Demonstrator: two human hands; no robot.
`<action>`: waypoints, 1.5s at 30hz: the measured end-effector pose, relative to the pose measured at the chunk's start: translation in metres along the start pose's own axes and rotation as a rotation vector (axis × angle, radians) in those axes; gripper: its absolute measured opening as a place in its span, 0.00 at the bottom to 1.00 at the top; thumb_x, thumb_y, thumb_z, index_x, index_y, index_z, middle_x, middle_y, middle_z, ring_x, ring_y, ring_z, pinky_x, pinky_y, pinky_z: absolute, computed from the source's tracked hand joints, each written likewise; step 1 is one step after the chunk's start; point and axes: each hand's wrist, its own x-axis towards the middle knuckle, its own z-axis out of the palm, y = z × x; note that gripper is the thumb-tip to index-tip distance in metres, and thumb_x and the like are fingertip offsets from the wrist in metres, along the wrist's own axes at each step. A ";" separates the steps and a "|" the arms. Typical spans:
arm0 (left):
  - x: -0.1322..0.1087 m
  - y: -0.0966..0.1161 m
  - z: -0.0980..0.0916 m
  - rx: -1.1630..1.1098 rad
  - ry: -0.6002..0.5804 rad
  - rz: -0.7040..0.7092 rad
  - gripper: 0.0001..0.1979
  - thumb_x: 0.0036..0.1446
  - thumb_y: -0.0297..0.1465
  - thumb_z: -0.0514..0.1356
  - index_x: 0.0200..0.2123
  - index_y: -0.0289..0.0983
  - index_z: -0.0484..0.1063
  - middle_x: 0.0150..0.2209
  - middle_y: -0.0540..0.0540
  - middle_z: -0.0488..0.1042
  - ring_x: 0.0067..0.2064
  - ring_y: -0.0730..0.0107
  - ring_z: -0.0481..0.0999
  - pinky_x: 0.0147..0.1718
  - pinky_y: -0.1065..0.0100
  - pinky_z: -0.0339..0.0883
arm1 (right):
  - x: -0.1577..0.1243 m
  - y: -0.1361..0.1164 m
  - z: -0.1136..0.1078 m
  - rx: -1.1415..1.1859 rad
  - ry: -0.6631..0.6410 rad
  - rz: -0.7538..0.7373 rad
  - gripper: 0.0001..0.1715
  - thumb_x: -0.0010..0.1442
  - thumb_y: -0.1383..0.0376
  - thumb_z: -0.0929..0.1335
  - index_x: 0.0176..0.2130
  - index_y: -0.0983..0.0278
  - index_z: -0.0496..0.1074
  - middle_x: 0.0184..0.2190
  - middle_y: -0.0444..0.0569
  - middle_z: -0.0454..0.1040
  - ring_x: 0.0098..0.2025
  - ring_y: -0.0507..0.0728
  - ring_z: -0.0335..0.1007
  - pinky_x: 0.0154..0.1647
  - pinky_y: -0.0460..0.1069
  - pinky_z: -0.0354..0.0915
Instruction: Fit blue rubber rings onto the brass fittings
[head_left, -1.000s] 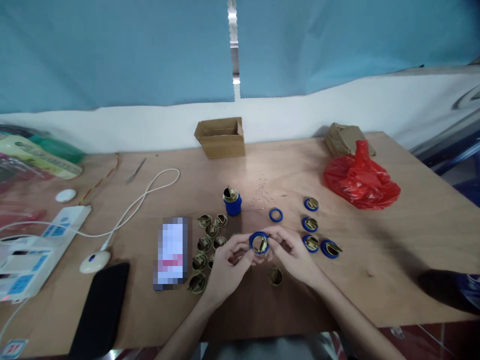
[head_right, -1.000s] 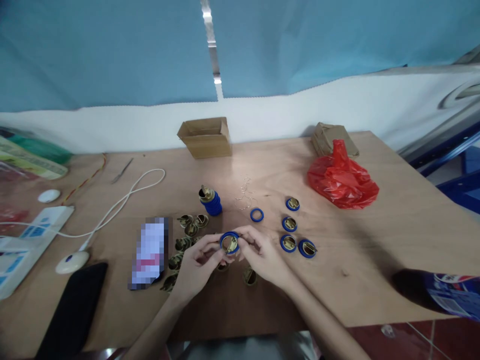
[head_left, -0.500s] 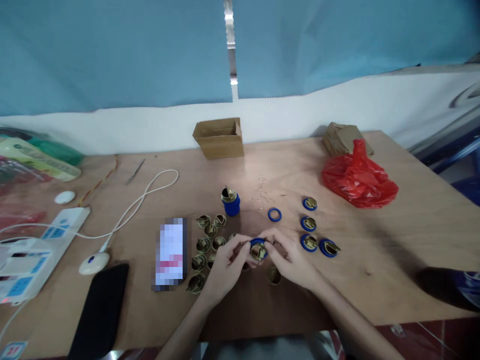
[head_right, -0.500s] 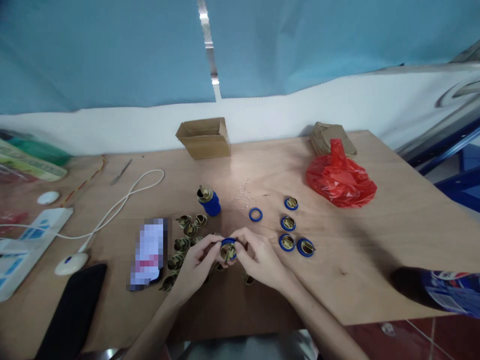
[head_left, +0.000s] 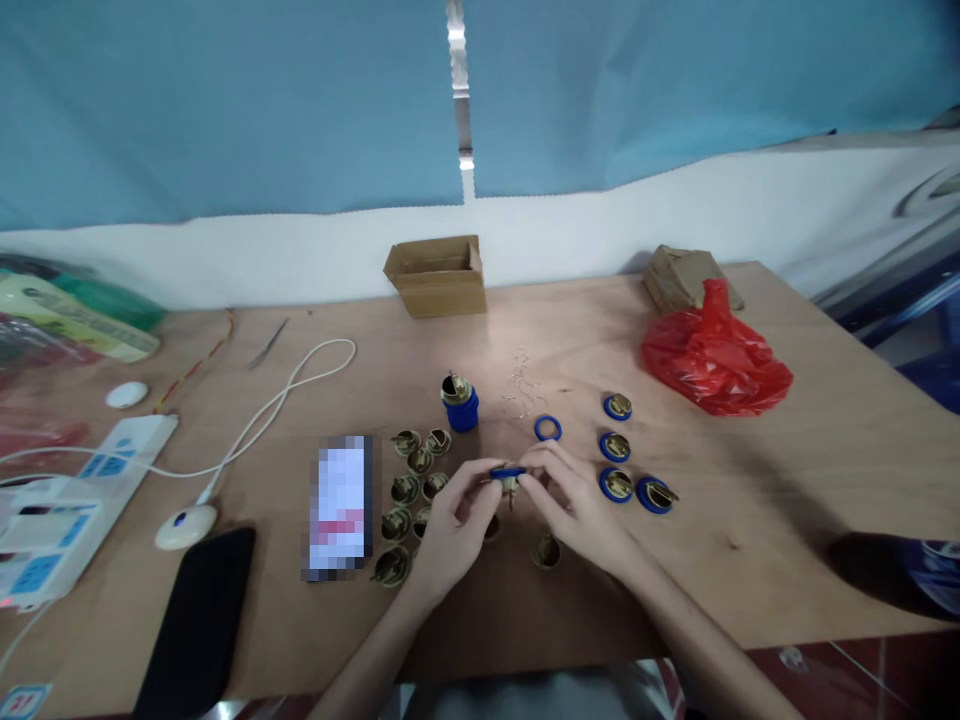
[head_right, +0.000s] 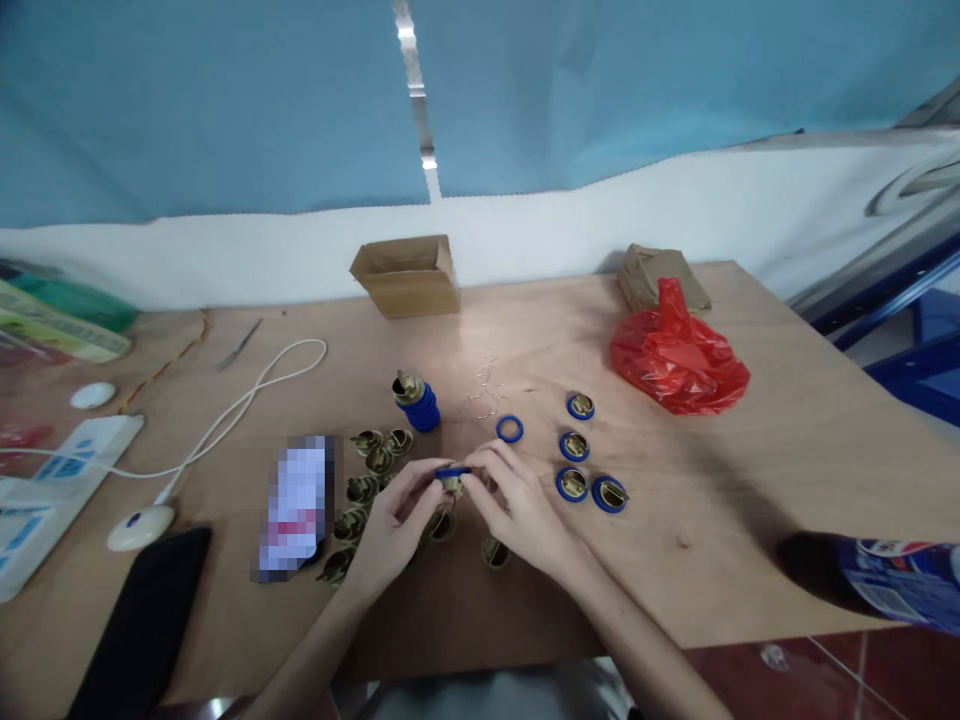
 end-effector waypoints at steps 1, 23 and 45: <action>0.000 0.001 0.000 -0.012 0.000 0.003 0.12 0.66 0.36 0.59 0.48 0.39 0.76 0.45 0.43 0.80 0.46 0.64 0.80 0.47 0.64 0.76 | 0.000 0.000 0.000 0.005 -0.015 -0.009 0.06 0.71 0.65 0.64 0.44 0.61 0.71 0.41 0.49 0.71 0.36 0.54 0.70 0.36 0.49 0.69; 0.000 -0.006 0.003 0.006 0.041 0.006 0.14 0.57 0.27 0.66 0.46 0.39 0.72 0.53 0.41 0.78 0.56 0.60 0.78 0.57 0.58 0.71 | -0.001 0.008 -0.004 0.012 0.082 0.112 0.10 0.67 0.71 0.62 0.41 0.61 0.71 0.34 0.46 0.73 0.33 0.55 0.71 0.32 0.47 0.65; -0.006 -0.005 0.009 0.327 0.069 0.279 0.13 0.58 0.24 0.62 0.46 0.41 0.70 0.52 0.41 0.77 0.57 0.57 0.76 0.56 0.55 0.69 | 0.115 0.078 -0.053 -0.630 -0.404 0.174 0.14 0.55 0.80 0.66 0.39 0.65 0.68 0.42 0.54 0.76 0.38 0.56 0.72 0.36 0.46 0.60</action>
